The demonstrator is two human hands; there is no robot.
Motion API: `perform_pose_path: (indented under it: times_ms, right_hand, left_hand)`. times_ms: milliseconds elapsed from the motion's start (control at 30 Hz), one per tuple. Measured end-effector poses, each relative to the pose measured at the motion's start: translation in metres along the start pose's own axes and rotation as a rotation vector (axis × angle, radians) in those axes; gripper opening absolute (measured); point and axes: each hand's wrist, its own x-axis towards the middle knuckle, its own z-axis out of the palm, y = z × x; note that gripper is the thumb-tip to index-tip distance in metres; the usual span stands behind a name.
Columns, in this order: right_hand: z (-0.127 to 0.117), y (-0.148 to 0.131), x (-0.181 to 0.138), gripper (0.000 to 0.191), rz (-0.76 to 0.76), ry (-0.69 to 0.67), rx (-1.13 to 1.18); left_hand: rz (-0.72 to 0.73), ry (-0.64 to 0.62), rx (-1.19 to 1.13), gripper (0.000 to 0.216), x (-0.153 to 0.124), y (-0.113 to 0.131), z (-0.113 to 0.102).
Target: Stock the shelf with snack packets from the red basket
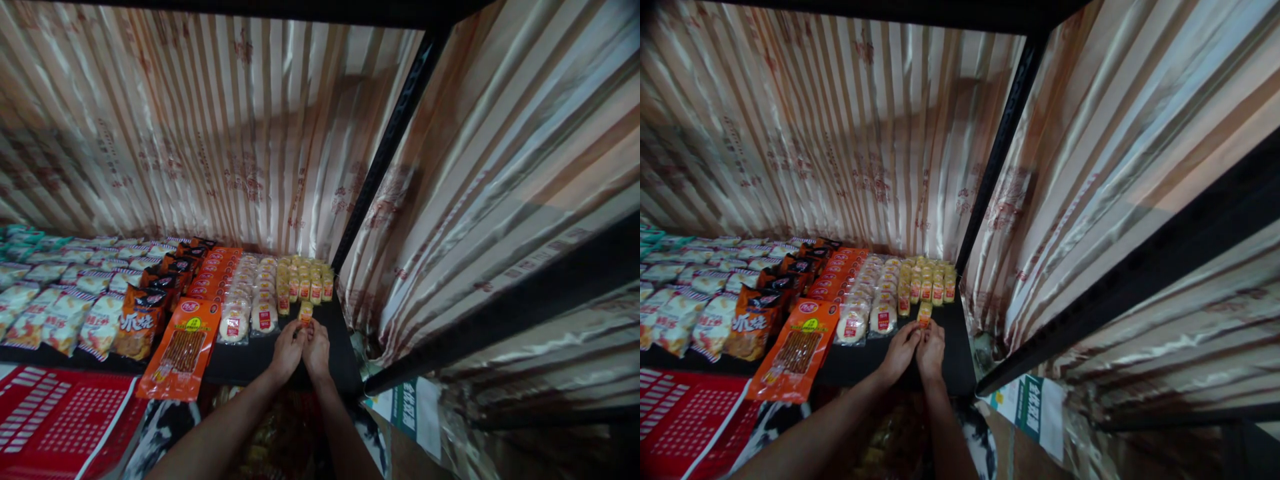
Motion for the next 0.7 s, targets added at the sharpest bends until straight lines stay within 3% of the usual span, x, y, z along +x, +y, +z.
perform_pose_path:
  times_ms: [700]
  right_hand:
    - [0.021, 0.003, 0.036, 0.039, -0.015, -0.045, -0.021]
  left_hand:
    - [0.010, 0.012, 0.056, 0.025, 0.029, -0.006, 0.000]
